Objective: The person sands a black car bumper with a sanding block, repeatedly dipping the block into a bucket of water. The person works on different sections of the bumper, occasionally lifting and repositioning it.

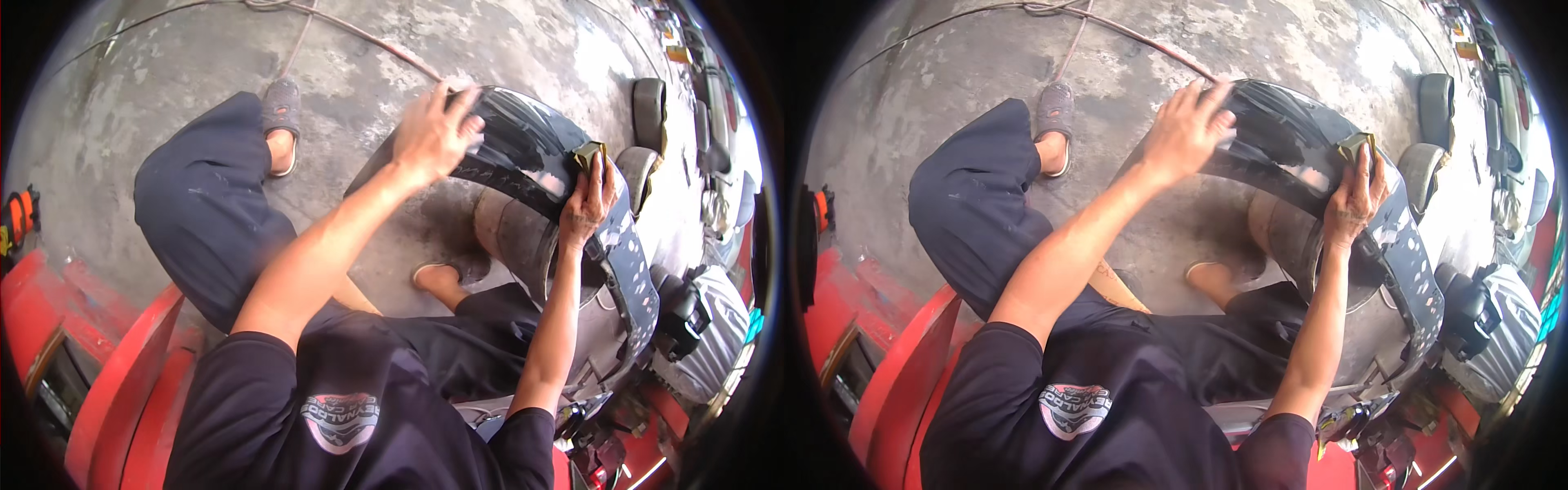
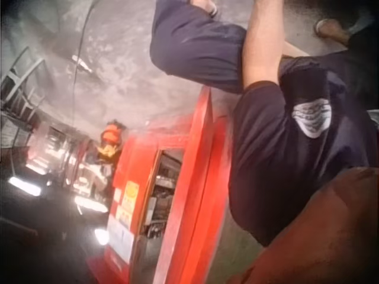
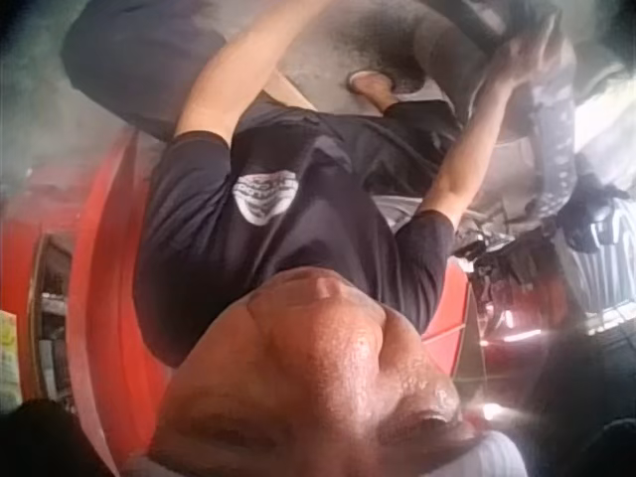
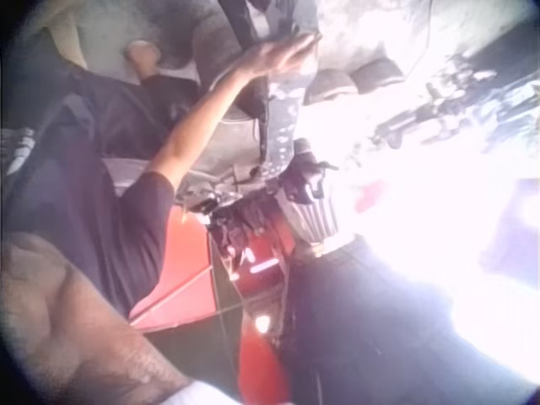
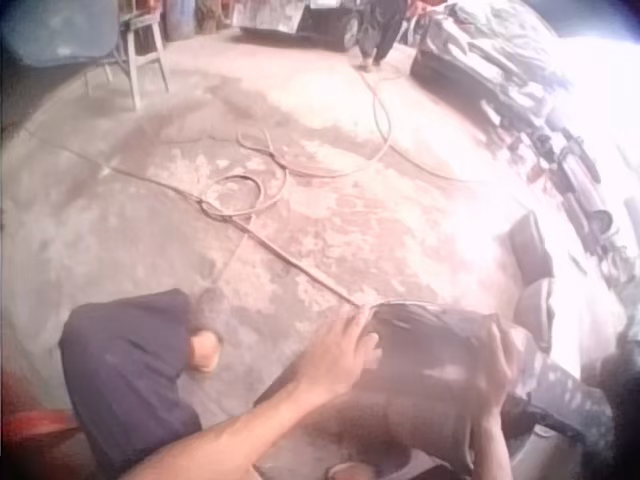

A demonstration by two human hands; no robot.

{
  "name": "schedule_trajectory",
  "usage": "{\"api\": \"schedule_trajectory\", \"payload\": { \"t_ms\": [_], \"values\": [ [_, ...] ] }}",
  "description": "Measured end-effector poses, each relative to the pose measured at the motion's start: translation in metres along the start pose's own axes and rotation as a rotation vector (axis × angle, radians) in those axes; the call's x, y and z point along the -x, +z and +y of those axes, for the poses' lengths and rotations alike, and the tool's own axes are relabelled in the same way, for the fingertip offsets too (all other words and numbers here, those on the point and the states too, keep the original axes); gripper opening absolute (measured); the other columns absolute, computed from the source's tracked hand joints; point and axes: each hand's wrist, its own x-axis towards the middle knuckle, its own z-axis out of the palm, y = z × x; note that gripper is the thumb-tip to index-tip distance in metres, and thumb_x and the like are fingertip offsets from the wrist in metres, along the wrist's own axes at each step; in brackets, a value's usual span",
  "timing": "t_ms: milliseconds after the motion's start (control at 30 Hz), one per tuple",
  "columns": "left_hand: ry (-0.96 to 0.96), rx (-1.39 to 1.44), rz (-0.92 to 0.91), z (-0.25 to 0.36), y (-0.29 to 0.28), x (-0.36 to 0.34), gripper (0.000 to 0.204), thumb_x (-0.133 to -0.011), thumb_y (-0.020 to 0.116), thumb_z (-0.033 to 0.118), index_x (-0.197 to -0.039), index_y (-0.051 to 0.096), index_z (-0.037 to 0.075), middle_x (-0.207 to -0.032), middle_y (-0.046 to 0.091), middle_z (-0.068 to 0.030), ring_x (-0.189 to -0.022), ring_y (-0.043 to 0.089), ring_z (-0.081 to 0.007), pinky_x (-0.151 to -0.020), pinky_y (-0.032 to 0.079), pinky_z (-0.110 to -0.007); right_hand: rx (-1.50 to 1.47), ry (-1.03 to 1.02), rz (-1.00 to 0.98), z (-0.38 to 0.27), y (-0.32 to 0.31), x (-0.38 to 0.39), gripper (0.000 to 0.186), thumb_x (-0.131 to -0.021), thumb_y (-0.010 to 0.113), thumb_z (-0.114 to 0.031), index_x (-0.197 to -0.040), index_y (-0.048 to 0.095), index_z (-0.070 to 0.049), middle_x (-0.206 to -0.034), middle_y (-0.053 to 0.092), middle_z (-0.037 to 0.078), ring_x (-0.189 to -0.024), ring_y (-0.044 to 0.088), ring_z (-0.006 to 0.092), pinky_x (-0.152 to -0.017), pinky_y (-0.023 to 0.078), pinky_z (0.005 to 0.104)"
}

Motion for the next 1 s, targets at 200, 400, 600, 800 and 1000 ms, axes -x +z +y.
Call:
{"api": "schedule_trajectory", "payload": {
  "t_ms": [200, 400, 600, 800, 1000],
  "values": [
    [-0.511, 0.444, -0.296, -0.085, -0.009, 0.049, 0.063, -0.117, 0.045, 0.052, -0.143, 0.068, 0.0, -0.139, 0.072, -0.0253, -0.128, 0.069, -0.0392, -0.107, 0.053, -0.045, 0.029, -0.022, 0.07, -0.003, -0.004, 0.001, 0.053, -0.097, 0.07, -0.003, -0.149, 0.07, -0.016, -0.149, 0.064, 0.017, -0.135, 0.06, 0.0383, -0.119, 0.042, 0.0476],
    [-0.559, 0.776, -0.209, -0.074, -0.04, 0.068, 0.064, -0.111, 0.061, 0.055, -0.109, 0.078, -0.007, -0.085, 0.078, -0.0137, -0.077, 0.073, -0.0192, -0.072, 0.059, -0.039, 0.007, -0.017, 0.05, 0.003, -0.004, -0.002, 0.053, -0.098, 0.07, -0.004, -0.15, 0.07, -0.018, -0.15, 0.063, 0.017, -0.138, 0.058, 0.0391, -0.119, 0.042, 0.0489],
    [-0.662, 0.78, -0.226, -0.087, -0.013, 0.076, 0.073, -0.107, 0.063, 0.066, -0.092, 0.079, -0.003, -0.062, 0.065, -0.0051, -0.05, 0.062, -0.0153, -0.045, 0.049, -0.037, -0.172, 0.07, -0.22, 0.006, -0.066, 0.008, 0.049, -0.103, 0.068, -0.006, -0.151, 0.069, -0.015, -0.155, 0.062, 0.018, -0.145, 0.057, 0.0379, -0.123, 0.042, 0.0448],
    [-0.785, 0.82, -0.317, -0.082, -0.024, 0.07, 0.078, -0.106, 0.062, 0.07, -0.089, 0.08, -0.004, -0.064, 0.067, -0.0069, -0.05, 0.061, -0.0165, -0.046, 0.049, -0.037, -0.252, 0.365, -0.669, 0.03, -0.17, 0.099, 0.046, -0.098, 0.075, -0.011, -0.143, 0.073, -0.007, -0.143, 0.07, 0.018, -0.137, 0.065, 0.0325, -0.117, 0.048, 0.0419],
    [-0.843, 0.834, -0.367, -0.08, -0.042, 0.064, 0.075, -0.106, 0.061, 0.069, -0.097, 0.081, -0.003, -0.071, 0.07, -0.0085, -0.056, 0.066, -0.0164, -0.047, 0.052, -0.033, -0.141, 0.622, -1.062, 0.121, -0.103, 0.145, 0.046, -0.096, 0.072, -0.017, -0.139, 0.072, 0.0, -0.123, 0.079, 0.025, -0.12, 0.075, 0.0392, -0.105, 0.056, 0.0427]
  ]
}}
